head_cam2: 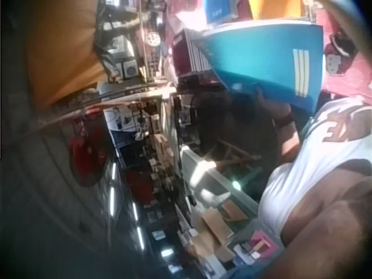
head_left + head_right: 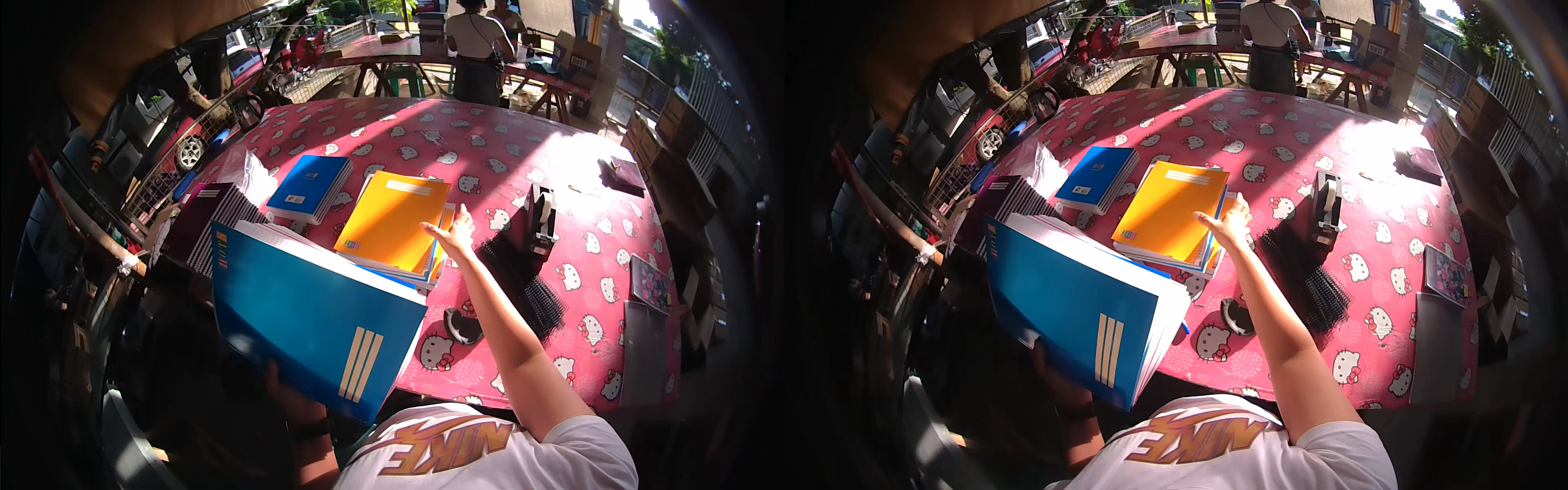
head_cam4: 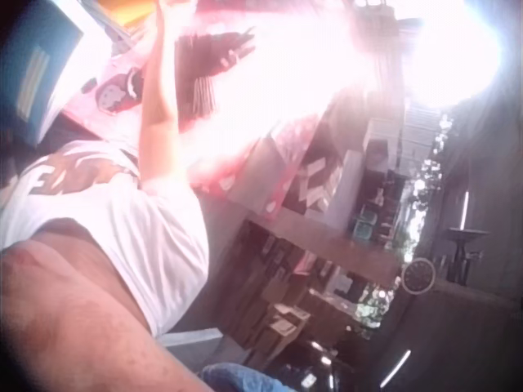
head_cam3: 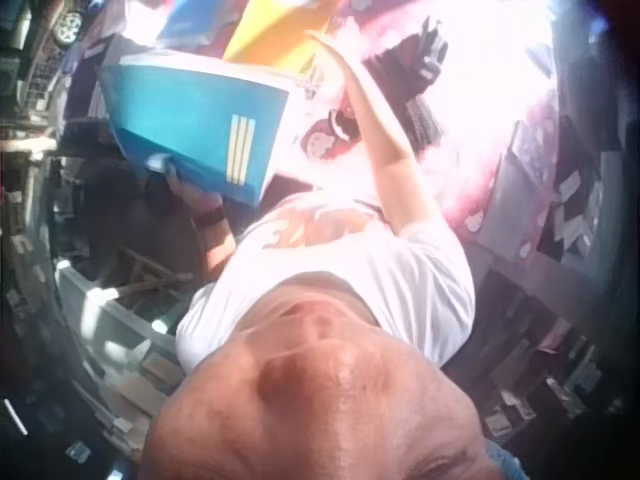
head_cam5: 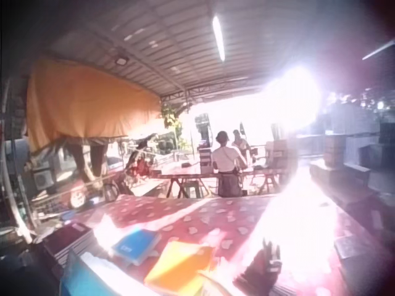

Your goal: The person takes colorful notebooks out of a cardboard box and places them onto a table with a pink cloth, where they then use a blue plastic tool to separate or adjust individual notebooks within a stack.

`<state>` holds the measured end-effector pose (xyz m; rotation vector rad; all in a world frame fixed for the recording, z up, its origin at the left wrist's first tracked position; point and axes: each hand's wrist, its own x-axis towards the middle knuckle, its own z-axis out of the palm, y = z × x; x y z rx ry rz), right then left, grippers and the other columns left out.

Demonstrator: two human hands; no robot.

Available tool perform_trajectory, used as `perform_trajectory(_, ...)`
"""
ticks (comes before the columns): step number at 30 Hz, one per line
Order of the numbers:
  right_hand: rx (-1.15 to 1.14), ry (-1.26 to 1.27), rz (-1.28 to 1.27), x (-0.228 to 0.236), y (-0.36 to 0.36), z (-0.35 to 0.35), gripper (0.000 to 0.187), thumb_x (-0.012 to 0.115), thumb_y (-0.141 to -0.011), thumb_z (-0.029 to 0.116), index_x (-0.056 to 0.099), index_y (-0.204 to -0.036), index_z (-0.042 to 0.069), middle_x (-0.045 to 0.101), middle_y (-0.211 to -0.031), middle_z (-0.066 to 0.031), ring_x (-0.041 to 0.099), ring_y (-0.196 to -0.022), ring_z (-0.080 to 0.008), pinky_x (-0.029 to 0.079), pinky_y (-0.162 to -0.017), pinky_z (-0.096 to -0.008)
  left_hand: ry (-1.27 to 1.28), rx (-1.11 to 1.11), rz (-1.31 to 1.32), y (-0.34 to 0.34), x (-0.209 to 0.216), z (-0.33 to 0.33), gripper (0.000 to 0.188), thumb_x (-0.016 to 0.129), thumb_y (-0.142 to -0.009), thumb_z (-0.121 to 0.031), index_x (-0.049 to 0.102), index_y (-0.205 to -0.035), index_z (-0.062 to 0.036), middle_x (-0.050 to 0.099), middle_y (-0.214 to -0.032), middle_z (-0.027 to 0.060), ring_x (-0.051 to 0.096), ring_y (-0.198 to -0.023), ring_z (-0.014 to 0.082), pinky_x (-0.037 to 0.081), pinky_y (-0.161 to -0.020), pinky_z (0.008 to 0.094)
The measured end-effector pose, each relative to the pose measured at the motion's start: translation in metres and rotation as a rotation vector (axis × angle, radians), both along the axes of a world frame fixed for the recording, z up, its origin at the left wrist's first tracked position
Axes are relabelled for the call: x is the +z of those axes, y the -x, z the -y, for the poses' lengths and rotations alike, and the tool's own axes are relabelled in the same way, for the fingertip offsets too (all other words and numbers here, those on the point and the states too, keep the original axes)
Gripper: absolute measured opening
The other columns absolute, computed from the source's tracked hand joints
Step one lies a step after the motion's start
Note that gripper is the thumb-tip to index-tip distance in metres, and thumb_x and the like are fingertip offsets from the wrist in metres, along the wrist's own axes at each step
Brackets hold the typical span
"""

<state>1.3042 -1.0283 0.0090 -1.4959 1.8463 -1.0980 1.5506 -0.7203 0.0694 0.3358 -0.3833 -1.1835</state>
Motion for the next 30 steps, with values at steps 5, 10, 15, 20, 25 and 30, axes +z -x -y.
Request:
perform_trajectory(5,-0.002,0.257,0.294,-0.024,0.053,-0.059,0.058,0.07,-0.072,0.022,0.045,-0.12,0.001,0.051,-0.116,-0.017,0.048,-0.108,-0.0277,0.039,-0.092,-0.037,0.265,-0.259,-0.064,-0.004,0.019,0.095,0.04,0.041,-0.092,-0.033,0.049,-0.117,-0.0025,0.059,-0.104,0.0137,0.059,-0.086,0.0248,0.048,-0.076,0.0384)
perform_trajectory(10,0.168,0.088,0.662,-0.016,0.083,-0.147,0.029,0.063,-0.08,0.011,0.055,-0.107,0.005,0.06,-0.103,-0.0057,0.057,-0.089,-0.0122,0.046,-0.075,-0.0243,0.286,-0.373,-0.232,0.039,0.039,0.203,0.04,0.057,-0.084,-0.027,0.05,-0.116,-0.0036,0.056,-0.113,0.0105,0.054,-0.101,0.0236,0.044,-0.086,0.0396)
perform_trajectory(15,-0.013,0.003,0.772,-0.006,0.128,-0.234,0.022,0.059,-0.082,0.012,0.056,-0.103,0.005,0.064,-0.095,-0.0071,0.06,-0.08,-0.0114,0.047,-0.07,-0.0235,0.116,-0.254,-0.153,0.075,-0.023,0.272,0.049,0.063,-0.081,-0.026,0.046,-0.12,-0.0009,0.053,-0.114,0.0099,0.051,-0.104,0.0249,0.042,-0.091,0.0395)
perform_trajectory(20,-0.346,0.08,0.87,-0.026,0.174,-0.328,0.022,0.057,-0.082,0.011,0.056,-0.102,0.003,0.064,-0.091,-0.0091,0.061,-0.076,-0.0129,0.048,-0.069,-0.0243,-0.483,0.089,0.192,0.112,-0.033,0.268,0.069,0.072,-0.073,-0.035,0.042,-0.125,-0.0005,0.047,-0.126,0.0116,0.046,-0.111,0.0237,0.033,-0.098,0.0361)
perform_trajectory(25,-0.527,0.153,0.885,-0.032,0.2,-0.416,0.02,0.058,-0.082,0.01,0.056,-0.102,0.005,0.064,-0.09,-0.0076,0.06,-0.075,-0.0107,0.047,-0.066,-0.0211,-0.593,-0.036,0.253,0.105,-0.033,0.279,0.085,0.071,-0.069,-0.048,0.032,-0.135,-0.0114,0.038,-0.135,0.009,0.038,-0.12,0.0255,0.03,-0.099,0.0467)
perform_trajectory(30,-0.644,0.137,0.763,-0.026,0.22,-0.502,0.02,0.058,-0.084,0.011,0.057,-0.102,0.005,0.064,-0.091,-0.0063,0.06,-0.076,-0.0097,0.046,-0.068,-0.0205,-0.788,0.145,0.209,0.085,0.006,0.276,0.076,0.07,-0.06,-0.048,0.046,-0.123,-0.0122,0.04,-0.133,0.01,0.04,-0.112,0.0239,0.036,-0.092,0.0448)
